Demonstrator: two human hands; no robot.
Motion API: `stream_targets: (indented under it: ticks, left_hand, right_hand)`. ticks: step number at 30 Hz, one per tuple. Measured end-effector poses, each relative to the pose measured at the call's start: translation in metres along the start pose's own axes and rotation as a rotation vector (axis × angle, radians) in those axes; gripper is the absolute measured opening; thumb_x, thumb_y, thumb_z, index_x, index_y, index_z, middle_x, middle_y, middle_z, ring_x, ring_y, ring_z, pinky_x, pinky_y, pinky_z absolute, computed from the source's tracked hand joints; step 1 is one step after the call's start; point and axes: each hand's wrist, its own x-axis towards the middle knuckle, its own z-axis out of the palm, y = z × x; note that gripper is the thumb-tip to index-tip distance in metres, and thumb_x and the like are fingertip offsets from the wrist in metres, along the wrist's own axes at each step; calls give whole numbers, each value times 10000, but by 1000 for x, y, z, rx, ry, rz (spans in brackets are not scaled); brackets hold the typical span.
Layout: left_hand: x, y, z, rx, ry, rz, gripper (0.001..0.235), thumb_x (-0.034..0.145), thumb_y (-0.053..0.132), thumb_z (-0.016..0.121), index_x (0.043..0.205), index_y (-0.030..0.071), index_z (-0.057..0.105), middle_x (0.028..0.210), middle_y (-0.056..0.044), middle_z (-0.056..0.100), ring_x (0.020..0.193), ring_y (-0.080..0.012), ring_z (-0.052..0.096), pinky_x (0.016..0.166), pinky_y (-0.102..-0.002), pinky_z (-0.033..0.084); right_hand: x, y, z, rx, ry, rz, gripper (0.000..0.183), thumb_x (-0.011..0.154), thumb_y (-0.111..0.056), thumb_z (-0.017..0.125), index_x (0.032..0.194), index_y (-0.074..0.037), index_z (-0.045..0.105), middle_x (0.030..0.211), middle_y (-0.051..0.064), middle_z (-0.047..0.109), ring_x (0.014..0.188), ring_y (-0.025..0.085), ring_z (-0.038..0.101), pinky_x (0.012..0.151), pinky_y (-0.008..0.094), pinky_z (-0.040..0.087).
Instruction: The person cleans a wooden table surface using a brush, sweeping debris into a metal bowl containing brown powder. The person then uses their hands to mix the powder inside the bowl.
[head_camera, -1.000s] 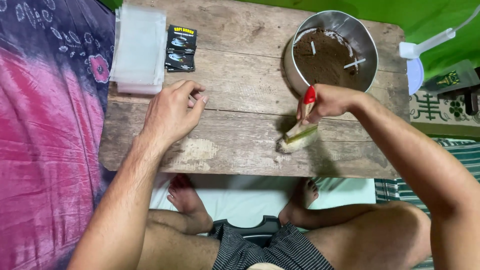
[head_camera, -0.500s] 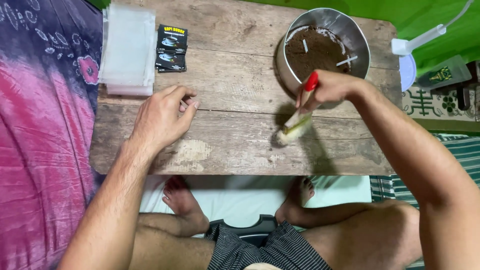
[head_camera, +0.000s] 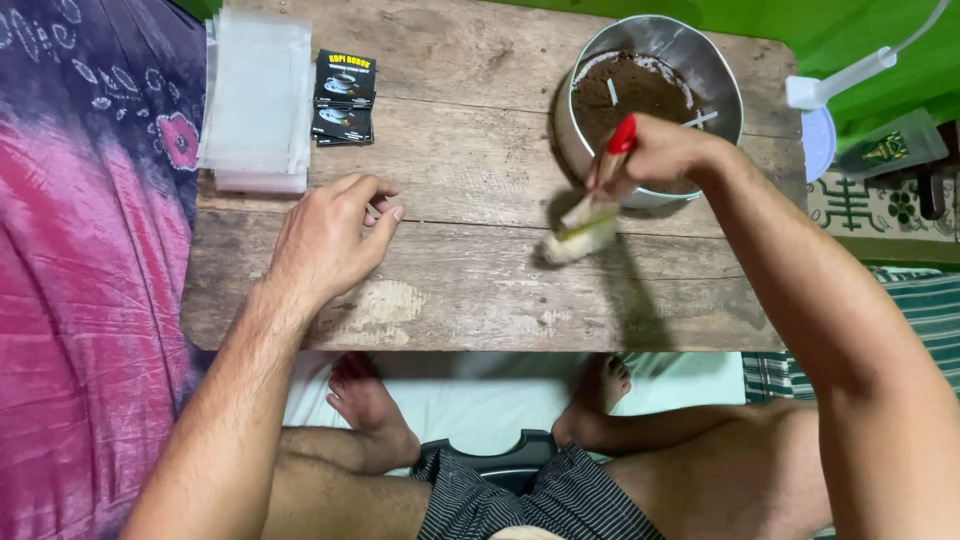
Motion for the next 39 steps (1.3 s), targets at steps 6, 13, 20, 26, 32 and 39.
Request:
stream_targets:
  ticks: [6, 13, 20, 26, 32, 39]
  left_hand:
    - [2, -5, 6, 21, -19, -4, 235, 981, 202, 662, 1125, 26, 720, 944, -95, 726, 763, -220, 706, 695, -377, 580]
    - [5, -6, 8, 34, -16, 8, 257, 980, 203, 661, 1127, 0, 718, 942, -102, 725, 766, -242, 701, 707, -394, 576]
    - [3, -8, 8, 13, -19, 6, 243, 958, 208, 662, 1141, 62, 724, 942, -79, 734, 797, -237, 733, 715, -410, 593]
    - [4, -3, 7, 37, -19, -9, 255, 971, 206, 660, 1136, 21, 719, 942, -93, 726, 762, -229, 707, 688, -391, 580]
    - [4, -6, 3, 10, -1, -19, 256, 973, 208, 657, 1138, 22, 718, 944, -87, 729, 762, -236, 713, 697, -395, 587]
    - [4, -12, 6, 25, 4, -4, 237, 957, 194, 658, 1114, 29, 723, 928, -92, 722, 755, -216, 710, 694, -378, 584]
  right_hand:
    - [12, -24, 0, 141, 294, -118, 152, 861, -32, 786, 1011, -57, 788, 796, 101, 728, 637, 174, 627, 564, 308, 464]
    - [-2, -31, 2, 135, 229, -108, 200, 796, -50, 810, 992, -82, 781, 956, 126, 788, 979, 257, 758, 1009, 538, 557]
    - [31, -52, 4, 204, 180, -75, 208, 755, -7, 820, 955, -27, 766, 942, 176, 764, 860, 288, 754, 828, 408, 613]
    - [30, -74, -12, 239, 401, -246, 184, 836, -20, 827, 1004, -16, 751, 889, 113, 763, 762, 173, 741, 731, 286, 617]
    - [48, -77, -2, 226, 42, -44, 176, 801, 33, 793, 956, 55, 714, 994, 232, 732, 907, 346, 777, 749, 446, 701]
    - [82, -71, -39, 357, 447, -155, 226, 901, -55, 796, 1065, 53, 682, 997, 174, 743, 826, 237, 777, 646, 278, 688]
